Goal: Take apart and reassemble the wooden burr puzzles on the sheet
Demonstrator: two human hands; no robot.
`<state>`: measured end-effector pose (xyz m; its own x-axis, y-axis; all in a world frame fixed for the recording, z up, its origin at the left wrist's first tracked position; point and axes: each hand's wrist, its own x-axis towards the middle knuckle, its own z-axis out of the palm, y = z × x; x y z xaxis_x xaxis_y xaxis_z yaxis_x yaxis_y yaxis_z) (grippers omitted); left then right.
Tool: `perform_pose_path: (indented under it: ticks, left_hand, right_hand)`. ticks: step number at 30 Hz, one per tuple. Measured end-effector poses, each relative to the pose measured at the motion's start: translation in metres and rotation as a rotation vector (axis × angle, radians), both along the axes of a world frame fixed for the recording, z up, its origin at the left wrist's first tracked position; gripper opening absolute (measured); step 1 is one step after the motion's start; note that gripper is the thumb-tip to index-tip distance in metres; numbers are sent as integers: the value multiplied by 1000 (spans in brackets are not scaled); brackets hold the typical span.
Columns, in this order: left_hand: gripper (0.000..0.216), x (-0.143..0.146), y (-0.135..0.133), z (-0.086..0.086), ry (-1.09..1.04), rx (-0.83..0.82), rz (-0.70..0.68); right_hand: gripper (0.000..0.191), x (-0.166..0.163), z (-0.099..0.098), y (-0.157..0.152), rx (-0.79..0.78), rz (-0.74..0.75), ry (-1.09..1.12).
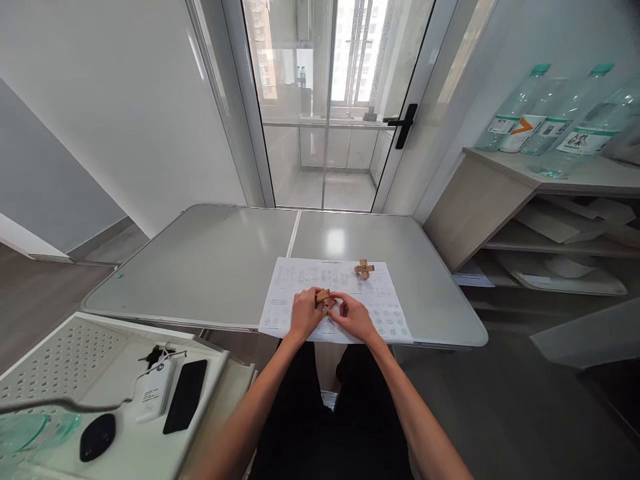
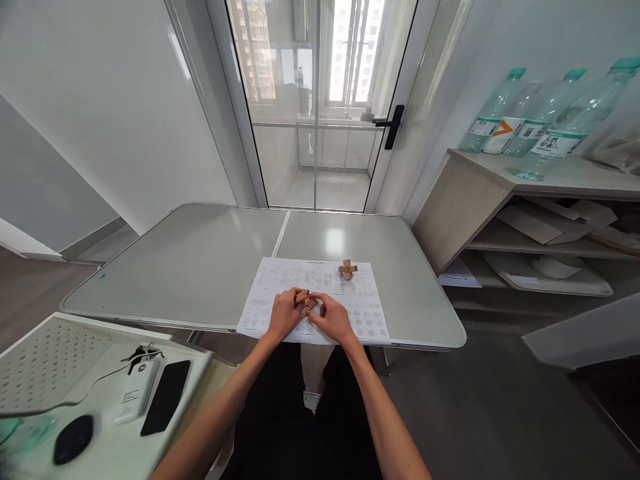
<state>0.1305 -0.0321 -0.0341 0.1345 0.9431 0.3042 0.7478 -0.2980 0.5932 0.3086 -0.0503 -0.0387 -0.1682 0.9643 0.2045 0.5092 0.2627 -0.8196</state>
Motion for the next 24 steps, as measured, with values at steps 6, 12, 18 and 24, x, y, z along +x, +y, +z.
perform_pose_path:
  ticks: [6,12,18,24]
  left_hand:
    - [15,1,-1,2,-64,0,18]
    - [28,1,1,0,-118,22,71]
    - [30,1,4,-6,-131,50,111]
    - [31,0,3,-8,-164,55,117]
  right_hand:
    - [42,-1,3,-3,49,48,-55]
    - [37,-3,-3,-1,43,7,-84]
    - [32,-5,-6,1,43,-65,-60]
    - [37,-2,-6,1,25,-113,7]
